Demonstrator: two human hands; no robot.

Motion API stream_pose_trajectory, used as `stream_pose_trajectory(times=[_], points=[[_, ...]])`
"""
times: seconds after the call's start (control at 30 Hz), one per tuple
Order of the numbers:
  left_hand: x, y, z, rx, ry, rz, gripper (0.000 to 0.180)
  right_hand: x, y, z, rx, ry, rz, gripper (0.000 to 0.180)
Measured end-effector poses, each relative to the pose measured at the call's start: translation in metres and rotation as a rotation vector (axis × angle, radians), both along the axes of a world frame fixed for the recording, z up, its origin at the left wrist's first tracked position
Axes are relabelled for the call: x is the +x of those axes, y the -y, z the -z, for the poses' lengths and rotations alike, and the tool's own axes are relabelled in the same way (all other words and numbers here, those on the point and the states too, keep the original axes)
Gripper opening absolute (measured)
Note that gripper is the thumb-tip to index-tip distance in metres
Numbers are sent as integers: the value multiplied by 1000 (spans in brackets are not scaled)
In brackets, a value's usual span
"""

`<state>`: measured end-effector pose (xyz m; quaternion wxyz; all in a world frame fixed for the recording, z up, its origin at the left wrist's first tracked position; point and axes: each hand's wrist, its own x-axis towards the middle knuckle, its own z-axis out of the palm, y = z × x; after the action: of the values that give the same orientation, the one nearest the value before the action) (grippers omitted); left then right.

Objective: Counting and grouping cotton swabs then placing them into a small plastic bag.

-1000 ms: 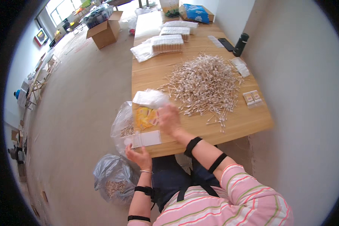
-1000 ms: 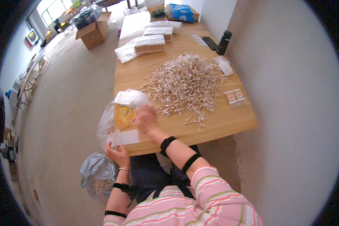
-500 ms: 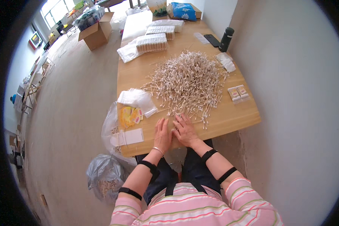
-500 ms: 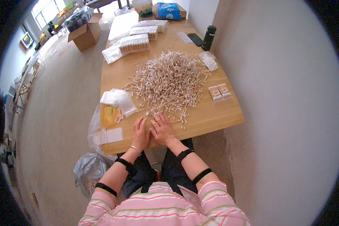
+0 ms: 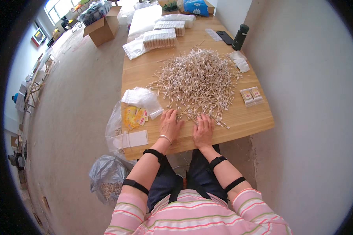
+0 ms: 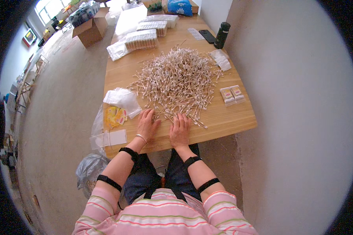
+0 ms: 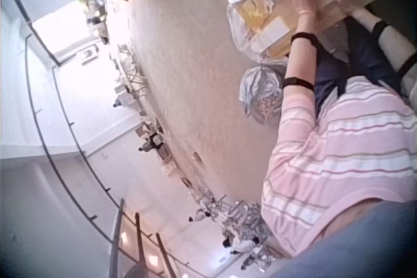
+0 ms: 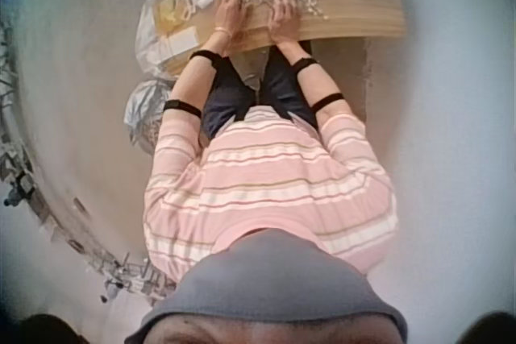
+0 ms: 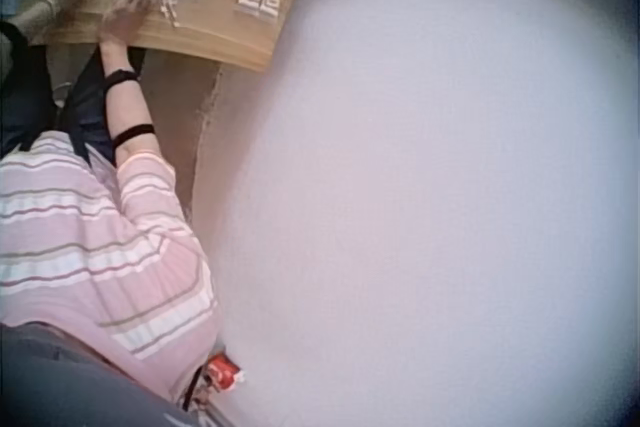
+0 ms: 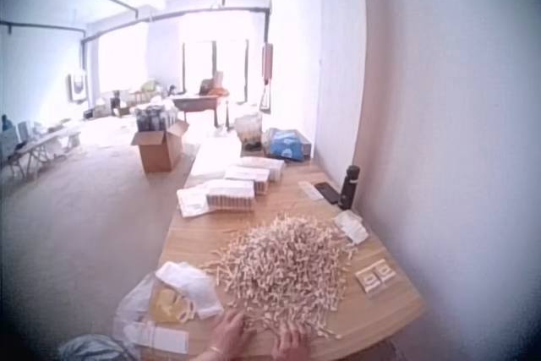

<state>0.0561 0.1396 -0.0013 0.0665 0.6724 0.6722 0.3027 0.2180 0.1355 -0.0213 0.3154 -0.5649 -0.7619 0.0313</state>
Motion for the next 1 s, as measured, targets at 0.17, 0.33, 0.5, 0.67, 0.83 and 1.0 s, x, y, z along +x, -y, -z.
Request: stream_pose_trajectory(times=[0.17, 0.33, 0.5, 0.67, 0.83, 1.0], points=[[18, 1, 9, 30, 109, -28, 28, -1, -3, 4, -15, -2, 124, 36], [8, 17, 23, 139, 118, -44, 13, -4, -5, 8, 3, -22, 159, 34], [-23, 51, 15, 112, 101, -65, 12, 0, -8, 13, 15, -35, 204, 32], [-46, 80, 19, 114, 148, -48, 23, 0, -10, 11, 89, 75, 251, 17], [-40, 82, 9, 145, 40, -66, 27, -8, -12, -7, 77, 114, 176, 13], [-48, 83, 17, 105, 59, 22, 25, -33, -26, -13, 56, 142, 38, 11]])
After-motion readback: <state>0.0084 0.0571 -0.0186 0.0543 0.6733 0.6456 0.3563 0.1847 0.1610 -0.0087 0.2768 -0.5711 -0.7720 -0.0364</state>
